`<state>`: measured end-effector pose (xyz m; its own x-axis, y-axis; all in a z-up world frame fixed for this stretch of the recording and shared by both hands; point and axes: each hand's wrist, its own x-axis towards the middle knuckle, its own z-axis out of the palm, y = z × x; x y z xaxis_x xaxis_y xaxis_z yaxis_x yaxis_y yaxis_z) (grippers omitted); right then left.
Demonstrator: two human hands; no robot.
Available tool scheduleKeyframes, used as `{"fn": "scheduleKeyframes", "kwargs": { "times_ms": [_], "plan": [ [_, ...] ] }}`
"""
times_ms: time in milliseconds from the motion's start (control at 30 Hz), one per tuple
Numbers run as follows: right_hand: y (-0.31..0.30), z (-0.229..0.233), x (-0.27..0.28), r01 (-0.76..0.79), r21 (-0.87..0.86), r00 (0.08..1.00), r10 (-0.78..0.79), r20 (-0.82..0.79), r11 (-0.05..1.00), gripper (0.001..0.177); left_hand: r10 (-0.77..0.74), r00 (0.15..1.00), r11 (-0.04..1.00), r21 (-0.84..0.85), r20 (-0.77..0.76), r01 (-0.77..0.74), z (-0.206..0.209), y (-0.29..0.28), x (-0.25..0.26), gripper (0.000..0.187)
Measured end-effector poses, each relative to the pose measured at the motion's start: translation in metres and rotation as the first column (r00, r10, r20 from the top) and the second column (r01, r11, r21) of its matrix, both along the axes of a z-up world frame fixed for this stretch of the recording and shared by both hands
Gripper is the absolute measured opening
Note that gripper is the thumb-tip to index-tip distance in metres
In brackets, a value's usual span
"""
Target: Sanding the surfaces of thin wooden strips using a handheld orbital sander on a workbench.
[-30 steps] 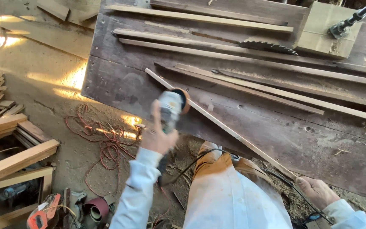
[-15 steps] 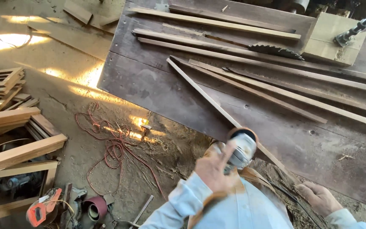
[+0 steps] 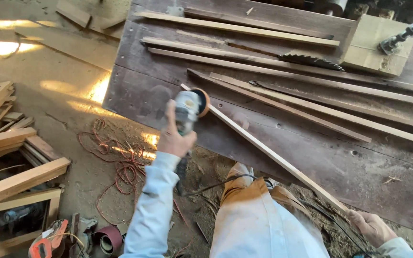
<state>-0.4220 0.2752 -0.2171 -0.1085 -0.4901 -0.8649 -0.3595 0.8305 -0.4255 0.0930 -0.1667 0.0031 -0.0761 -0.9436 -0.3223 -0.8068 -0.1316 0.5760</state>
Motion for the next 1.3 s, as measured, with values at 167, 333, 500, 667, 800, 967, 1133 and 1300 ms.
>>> {"fn": "scheduleKeyframes", "kwargs": {
  "times_ms": [167,333,500,667,800,967,1133,1300],
  "plan": [
    [0.009,-0.012,-0.004,-0.029,-0.032,1.0,0.029,-0.006,0.999,0.064,0.004,0.998,1.0,0.01,0.056,-0.005,0.017,-0.017,-0.003,0.103],
    [0.004,-0.008,-0.003,-0.004,0.002,0.999,0.004,0.035,1.0,0.066,-0.104,0.979,0.983,0.169,0.177,0.074,0.031,0.045,-0.057,0.101],
    [-0.016,0.024,0.006,-0.015,0.067,0.999,0.012,0.045,0.998,0.068,-0.478,0.851,0.869,-0.022,0.216,0.494,-0.01,0.164,-0.107,0.087],
    [-0.011,0.011,0.001,-0.048,0.074,0.999,0.047,0.01,0.996,0.061,-0.547,0.835,0.831,-0.084,0.064,0.55,0.0,0.192,-0.126,0.089],
    [-0.01,0.012,0.005,-0.121,0.025,0.98,0.123,-0.155,0.992,0.07,-0.461,0.883,0.887,0.027,0.091,0.461,0.0,0.166,-0.108,0.089],
    [-0.007,0.008,0.006,-0.101,0.084,0.971,0.117,-0.21,0.991,0.059,-0.297,0.949,0.955,0.058,0.109,0.292,0.018,0.08,-0.067,0.093],
    [-0.009,0.011,0.008,-0.122,0.093,0.955,0.142,-0.261,0.988,0.07,-0.045,0.995,0.98,0.198,0.087,0.027,0.017,0.002,-0.027,0.106],
    [-0.008,0.006,0.007,-0.137,0.1,0.956,0.158,-0.249,0.985,0.069,-0.1,0.977,0.993,0.074,0.186,0.088,0.005,-0.006,-0.017,0.107]
  ]
}}
